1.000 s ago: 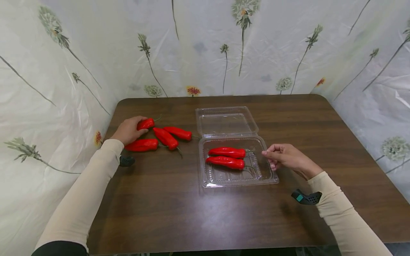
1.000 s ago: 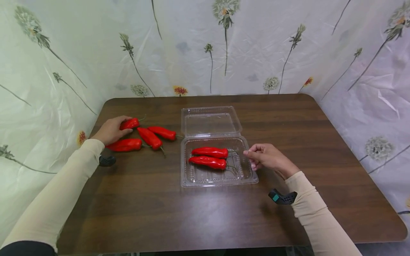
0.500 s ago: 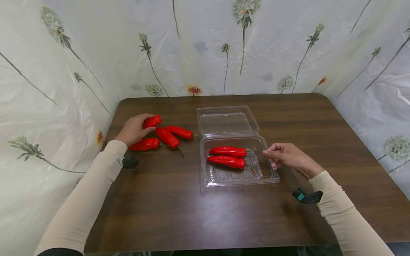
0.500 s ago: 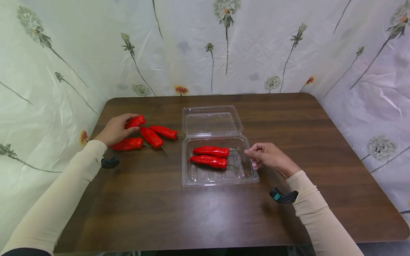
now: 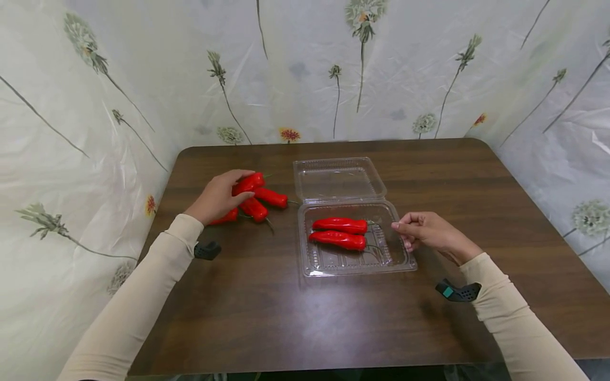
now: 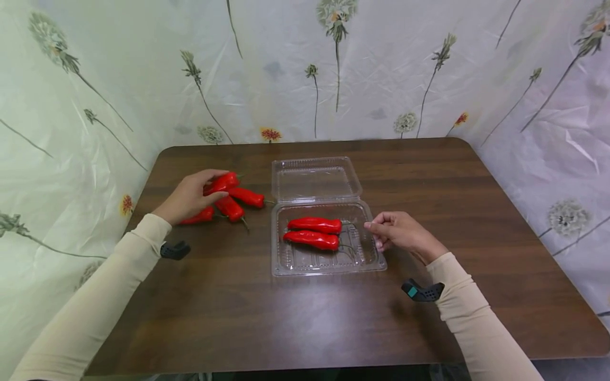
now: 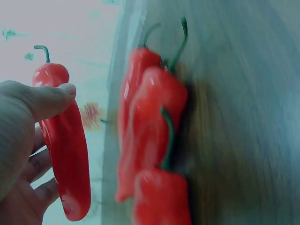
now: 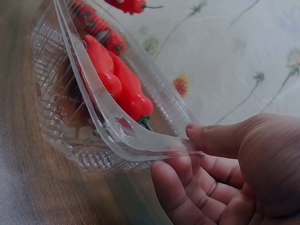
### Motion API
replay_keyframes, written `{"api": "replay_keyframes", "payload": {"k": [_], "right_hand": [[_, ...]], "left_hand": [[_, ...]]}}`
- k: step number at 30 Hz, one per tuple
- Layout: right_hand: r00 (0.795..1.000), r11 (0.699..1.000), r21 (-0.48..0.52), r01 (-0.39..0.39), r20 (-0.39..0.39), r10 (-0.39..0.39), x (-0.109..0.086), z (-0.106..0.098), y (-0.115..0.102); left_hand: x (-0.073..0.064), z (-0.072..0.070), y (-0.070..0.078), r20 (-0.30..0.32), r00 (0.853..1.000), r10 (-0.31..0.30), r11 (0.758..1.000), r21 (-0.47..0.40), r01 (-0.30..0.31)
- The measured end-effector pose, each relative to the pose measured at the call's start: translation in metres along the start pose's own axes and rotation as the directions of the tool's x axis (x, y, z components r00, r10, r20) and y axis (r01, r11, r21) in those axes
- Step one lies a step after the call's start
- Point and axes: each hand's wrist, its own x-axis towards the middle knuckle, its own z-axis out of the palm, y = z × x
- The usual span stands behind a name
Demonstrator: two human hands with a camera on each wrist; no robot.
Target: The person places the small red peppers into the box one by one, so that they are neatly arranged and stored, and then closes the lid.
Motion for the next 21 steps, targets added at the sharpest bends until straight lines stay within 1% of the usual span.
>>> {"api": "replay_keyframes", "payload": {"k": [5, 10, 14, 21], "right_hand": [[1.000, 1.000, 0.003, 0.004, 0.003, -0.004, 0.000, 0.000, 0.000], [1.000, 1.000, 0.002, 0.008, 0.002, -0.008, 0.000, -0.001, 0.001], [1.000, 1.000, 0.008, 0.012, 0.000, -0.012, 0.000, 0.000, 0.002], [1.000, 1.000, 0.011, 0.012, 0.001, -0.012, 0.001, 0.000, 0.003]], "left_hand": [[0.000, 0.000, 0.020, 0.005, 0.998, 0.057, 0.998, -0.005, -0.057], [0.000, 0.000, 0.038, 0.018, 0.994, 0.110, 0.994, -0.012, -0.110], [-0.002, 0.002, 0.049, 0.017, 0.990, 0.139, 0.990, -0.024, -0.138], [-0.004, 0.011, 0.066, 0.043, 0.980, 0.193, 0.981, -0.038, -0.191]]}}
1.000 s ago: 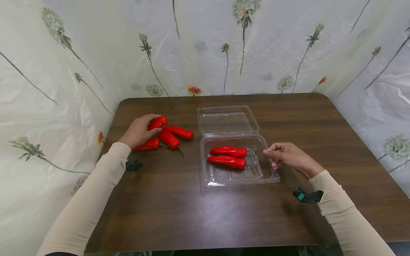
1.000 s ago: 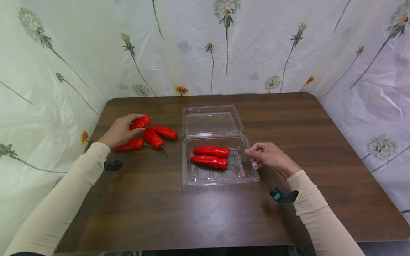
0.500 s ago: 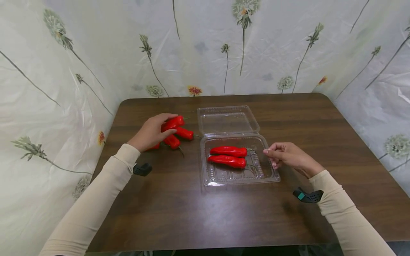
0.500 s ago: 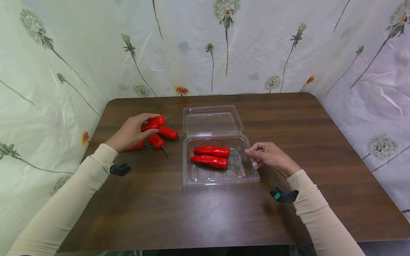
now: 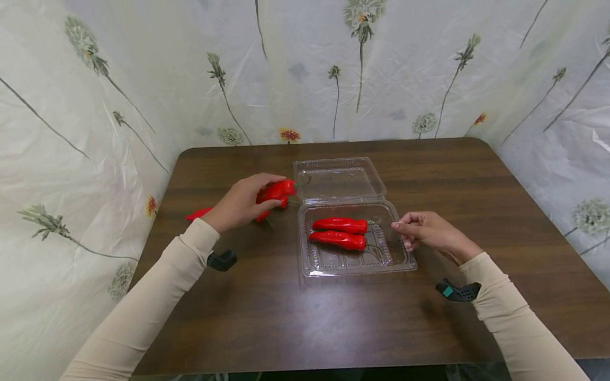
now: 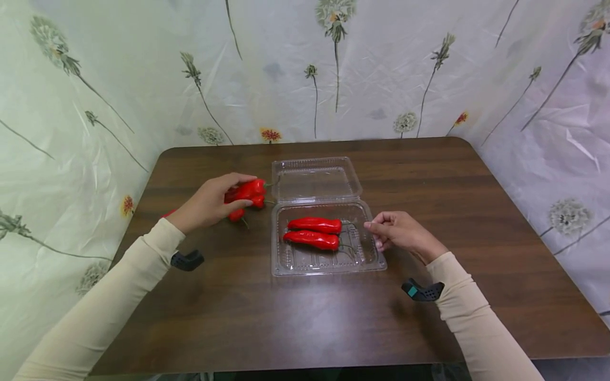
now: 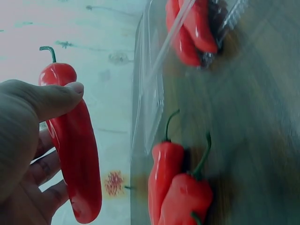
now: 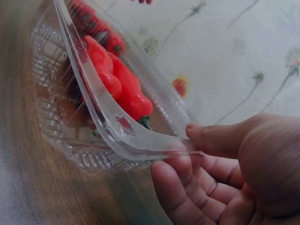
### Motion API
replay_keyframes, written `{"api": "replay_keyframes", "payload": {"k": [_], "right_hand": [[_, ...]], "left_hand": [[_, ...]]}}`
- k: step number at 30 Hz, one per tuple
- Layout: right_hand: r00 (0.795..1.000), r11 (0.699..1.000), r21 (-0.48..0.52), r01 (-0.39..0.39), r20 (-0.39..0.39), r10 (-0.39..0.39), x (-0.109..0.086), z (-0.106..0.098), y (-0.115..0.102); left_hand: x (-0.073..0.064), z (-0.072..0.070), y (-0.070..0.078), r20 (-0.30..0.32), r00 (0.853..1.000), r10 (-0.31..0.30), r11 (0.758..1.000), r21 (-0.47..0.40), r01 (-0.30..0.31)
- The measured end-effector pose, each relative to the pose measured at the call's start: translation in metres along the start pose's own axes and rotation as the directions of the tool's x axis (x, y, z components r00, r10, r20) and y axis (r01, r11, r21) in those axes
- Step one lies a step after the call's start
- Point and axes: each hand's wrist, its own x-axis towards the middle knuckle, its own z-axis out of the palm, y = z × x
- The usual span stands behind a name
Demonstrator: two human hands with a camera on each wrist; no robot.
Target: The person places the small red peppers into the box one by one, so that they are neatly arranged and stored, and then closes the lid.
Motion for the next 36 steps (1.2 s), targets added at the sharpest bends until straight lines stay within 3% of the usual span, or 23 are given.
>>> {"api": "replay_keyframes", "payload": {"k": [9, 20, 36], "right_hand": [[1.000, 1.000, -0.019, -0.009, -0.008, 0.009, 0.001, -0.001, 0.001], [1.000, 1.000, -0.015, -0.010, -0.002, 0.010, 0.002, -0.001, 0.002], [1.000, 1.000, 0.010, -0.022, 0.012, 0.022, 0.001, -0.002, -0.001]], "left_hand": [[0.008, 0.017, 0.023, 0.059, 0.996, 0.060, 0.998, 0.015, -0.061], [0.018, 0.041, 0.049, 0.143, 0.981, 0.134, 0.990, 0.024, -0.139], [0.027, 0.082, 0.076, 0.265, 0.932, 0.247, 0.957, 0.087, -0.278]]}}
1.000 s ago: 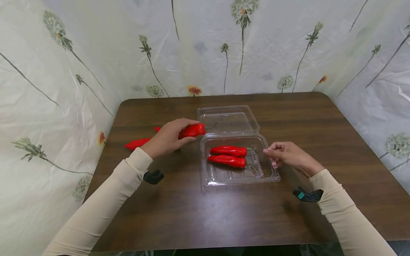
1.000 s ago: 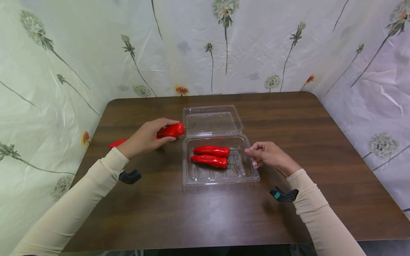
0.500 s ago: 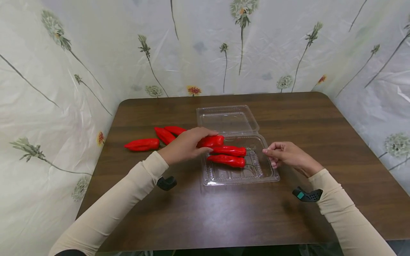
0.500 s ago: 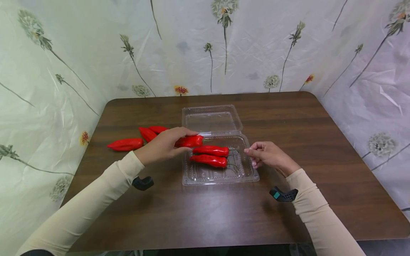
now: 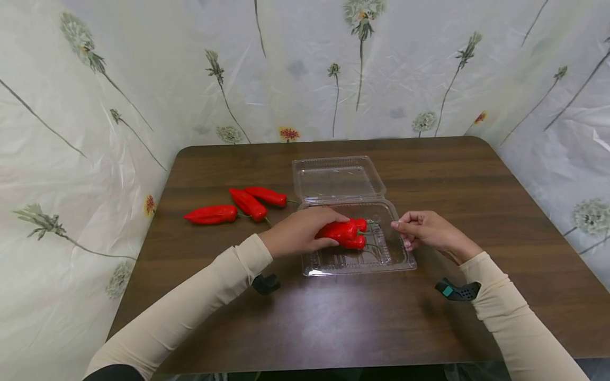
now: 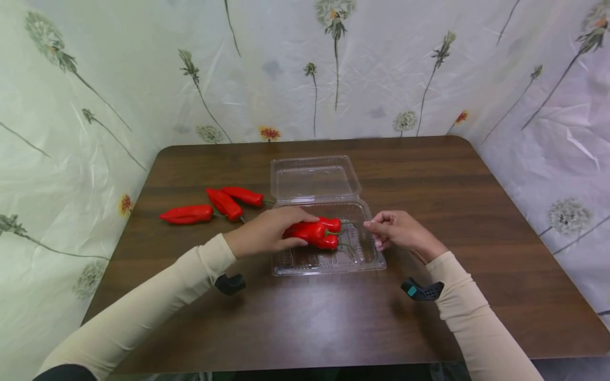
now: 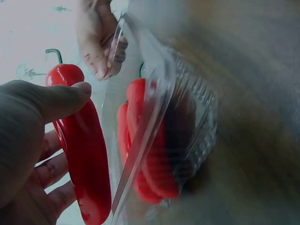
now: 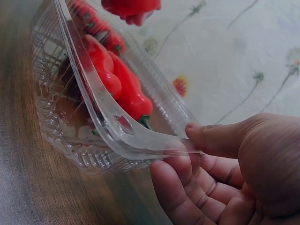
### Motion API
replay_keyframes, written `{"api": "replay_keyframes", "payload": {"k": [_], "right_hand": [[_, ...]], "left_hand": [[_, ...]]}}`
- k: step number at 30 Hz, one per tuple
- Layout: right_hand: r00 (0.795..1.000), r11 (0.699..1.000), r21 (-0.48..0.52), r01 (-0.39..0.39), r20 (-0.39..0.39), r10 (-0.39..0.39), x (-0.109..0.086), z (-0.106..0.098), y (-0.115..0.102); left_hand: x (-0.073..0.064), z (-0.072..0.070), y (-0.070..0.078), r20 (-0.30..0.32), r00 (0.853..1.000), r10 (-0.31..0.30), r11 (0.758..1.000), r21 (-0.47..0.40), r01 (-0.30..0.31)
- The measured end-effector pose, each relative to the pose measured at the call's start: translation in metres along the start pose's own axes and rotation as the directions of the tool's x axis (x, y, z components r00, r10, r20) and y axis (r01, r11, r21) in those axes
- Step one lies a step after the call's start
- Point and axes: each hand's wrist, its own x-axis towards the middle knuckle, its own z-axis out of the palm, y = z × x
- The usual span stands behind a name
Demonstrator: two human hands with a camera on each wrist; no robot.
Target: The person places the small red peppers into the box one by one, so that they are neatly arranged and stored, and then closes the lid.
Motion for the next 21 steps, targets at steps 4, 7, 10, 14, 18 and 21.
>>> {"api": "replay_keyframes", "payload": {"k": [4, 7, 10, 14, 18, 21], "right_hand": [[1.000, 1.000, 0.006, -0.003, -0.003, 0.003, 0.000, 0.000, 0.000], [1.000, 1.000, 0.007, -0.003, -0.004, 0.003, 0.000, 0.000, 0.000], [1.000, 1.000, 0.005, -0.004, -0.004, 0.004, 0.000, 0.000, 0.000], [1.000, 1.000, -0.001, -0.005, -0.005, 0.005, 0.000, 0.000, 0.001], [1.000, 1.000, 0.005, -0.004, -0.006, 0.004, 0.000, 0.000, 0.000], [1.000, 1.000, 0.010, -0.005, -0.007, 0.005, 0.000, 0.001, -0.001]], "left_hand": [[0.003, 0.007, 0.006, 0.039, 0.999, -0.005, 1.000, 0.022, 0.004], [0.006, 0.012, 0.011, 0.074, 0.997, -0.021, 0.999, 0.036, 0.019], [0.009, 0.019, 0.015, 0.095, 0.995, -0.033, 0.998, 0.048, 0.028], [0.011, 0.027, 0.018, 0.098, 0.994, -0.040, 0.998, 0.057, 0.034], [0.013, 0.030, 0.023, 0.088, 0.995, -0.056, 0.995, 0.086, 0.048], [0.014, 0.032, 0.026, 0.075, 0.996, -0.053, 0.993, 0.113, 0.045]]}}
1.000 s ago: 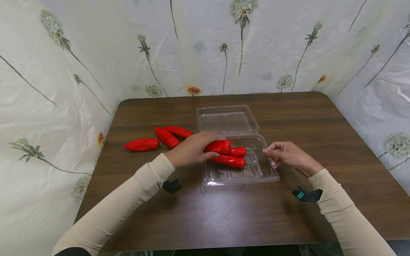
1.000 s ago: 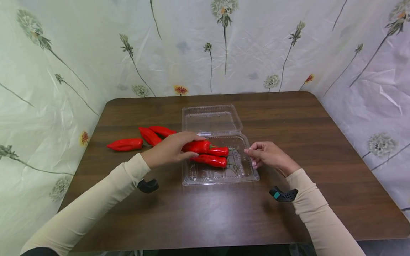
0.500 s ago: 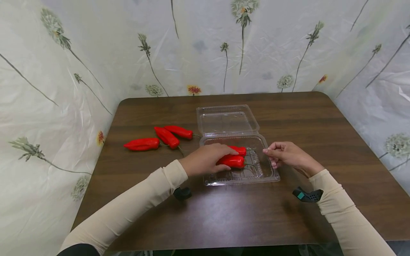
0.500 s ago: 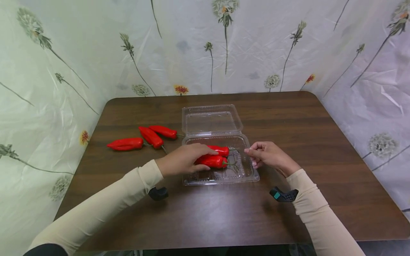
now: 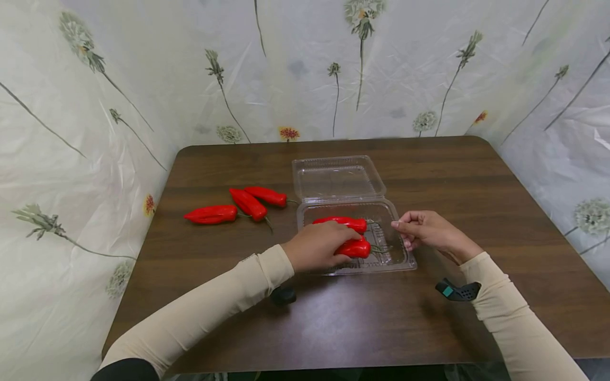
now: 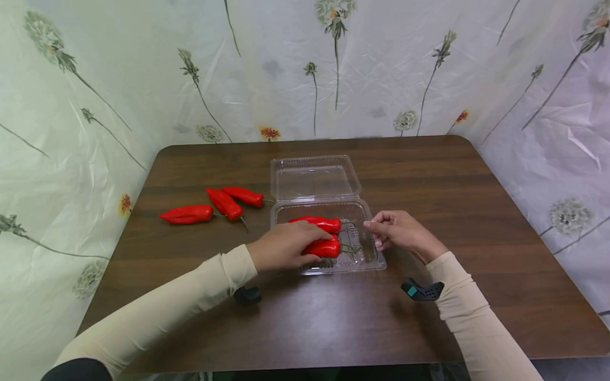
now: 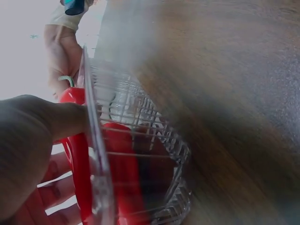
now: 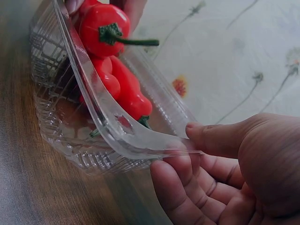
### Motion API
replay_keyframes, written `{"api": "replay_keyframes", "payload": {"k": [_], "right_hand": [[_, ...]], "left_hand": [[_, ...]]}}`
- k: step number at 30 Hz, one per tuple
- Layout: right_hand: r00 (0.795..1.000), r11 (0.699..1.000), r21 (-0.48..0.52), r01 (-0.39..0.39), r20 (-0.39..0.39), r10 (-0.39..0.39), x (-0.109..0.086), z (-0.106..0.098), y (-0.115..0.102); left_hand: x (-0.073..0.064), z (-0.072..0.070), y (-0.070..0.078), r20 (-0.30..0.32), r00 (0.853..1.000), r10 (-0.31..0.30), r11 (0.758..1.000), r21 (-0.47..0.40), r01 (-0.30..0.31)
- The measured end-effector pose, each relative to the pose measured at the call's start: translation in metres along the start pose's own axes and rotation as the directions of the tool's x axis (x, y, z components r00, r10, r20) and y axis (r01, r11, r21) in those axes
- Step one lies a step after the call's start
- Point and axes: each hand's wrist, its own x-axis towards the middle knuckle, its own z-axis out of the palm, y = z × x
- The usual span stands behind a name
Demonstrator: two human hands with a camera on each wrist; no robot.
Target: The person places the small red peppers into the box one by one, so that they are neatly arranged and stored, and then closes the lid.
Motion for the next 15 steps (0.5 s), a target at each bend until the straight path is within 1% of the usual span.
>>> {"api": "replay_keyframes", "payload": {"k": [5, 8, 11, 15], "right_hand": [[1.000, 1.000, 0.008, -0.001, 0.005, 0.001, -0.0004, -0.0002, -0.0002], [1.000, 1.000, 0.006, -0.004, 0.005, 0.004, -0.0007, -0.0005, -0.0004], [1.000, 1.000, -0.005, 0.002, 0.005, -0.002, -0.0004, -0.0008, 0.0001], [1.000, 1.000, -0.012, 0.008, 0.004, -0.008, -0.0005, -0.0004, -0.0002]], "left_hand": [[0.0018, 0.0027, 0.0041, -0.014, 0.999, 0.042, 0.997, 0.066, -0.041], [0.0028, 0.0037, 0.0057, -0.011, 0.998, 0.059, 0.994, 0.091, -0.058], [0.0032, 0.0035, 0.0068, 0.008, 0.998, 0.061, 0.995, 0.083, -0.062], [0.0050, 0.0045, 0.0056, 0.052, 0.997, 0.063, 0.997, 0.044, -0.065]]}}
